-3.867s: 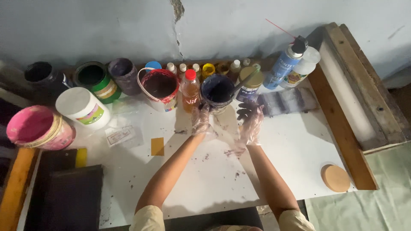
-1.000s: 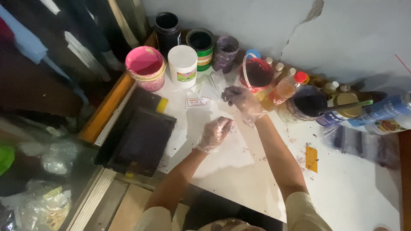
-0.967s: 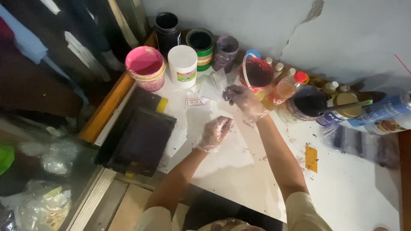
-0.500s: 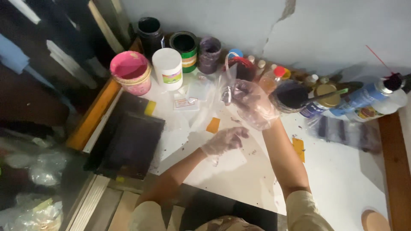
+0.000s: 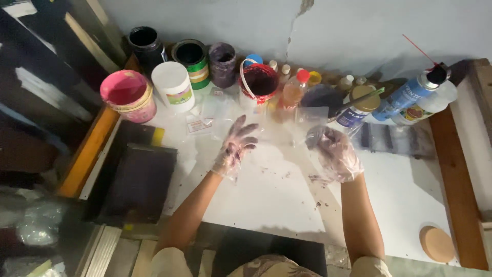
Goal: Preparing a screen printing frame by manually rubbing ink or emulsion onto the mesh surface
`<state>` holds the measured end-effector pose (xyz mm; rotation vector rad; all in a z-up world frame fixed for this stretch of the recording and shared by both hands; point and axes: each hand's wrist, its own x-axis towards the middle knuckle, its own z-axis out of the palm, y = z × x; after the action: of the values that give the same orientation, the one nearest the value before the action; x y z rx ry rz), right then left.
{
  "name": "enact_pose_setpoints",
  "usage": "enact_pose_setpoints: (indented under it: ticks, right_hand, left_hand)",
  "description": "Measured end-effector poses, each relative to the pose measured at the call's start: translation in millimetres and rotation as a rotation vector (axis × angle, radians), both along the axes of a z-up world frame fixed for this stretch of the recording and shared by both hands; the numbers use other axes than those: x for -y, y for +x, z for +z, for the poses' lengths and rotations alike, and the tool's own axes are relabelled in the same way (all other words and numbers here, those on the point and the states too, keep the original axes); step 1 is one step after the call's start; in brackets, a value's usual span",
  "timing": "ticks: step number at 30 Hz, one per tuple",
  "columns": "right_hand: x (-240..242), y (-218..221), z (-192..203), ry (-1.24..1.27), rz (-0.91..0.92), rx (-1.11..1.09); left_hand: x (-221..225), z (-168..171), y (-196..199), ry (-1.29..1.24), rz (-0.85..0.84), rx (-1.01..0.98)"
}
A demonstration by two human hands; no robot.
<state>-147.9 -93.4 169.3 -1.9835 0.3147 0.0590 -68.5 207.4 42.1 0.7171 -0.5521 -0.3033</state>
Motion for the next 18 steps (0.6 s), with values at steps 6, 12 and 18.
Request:
enact_pose_setpoints:
  ticks: [6,12,18]
  right_hand:
    - [12,-24,-17,-0.005,-0.031,0.006]
    - [19,-38,-29,-0.023,-0.054,0.008]
    - [27,-46,-35,-0.048,-0.084,0.02]
  left_hand:
    - [1,-147,20,0.191,0.422,-0.521]
    - [24,-11,-9,0.144,0.476,-0.398]
    - [11,-80,20,0.914,0.684,-0.135]
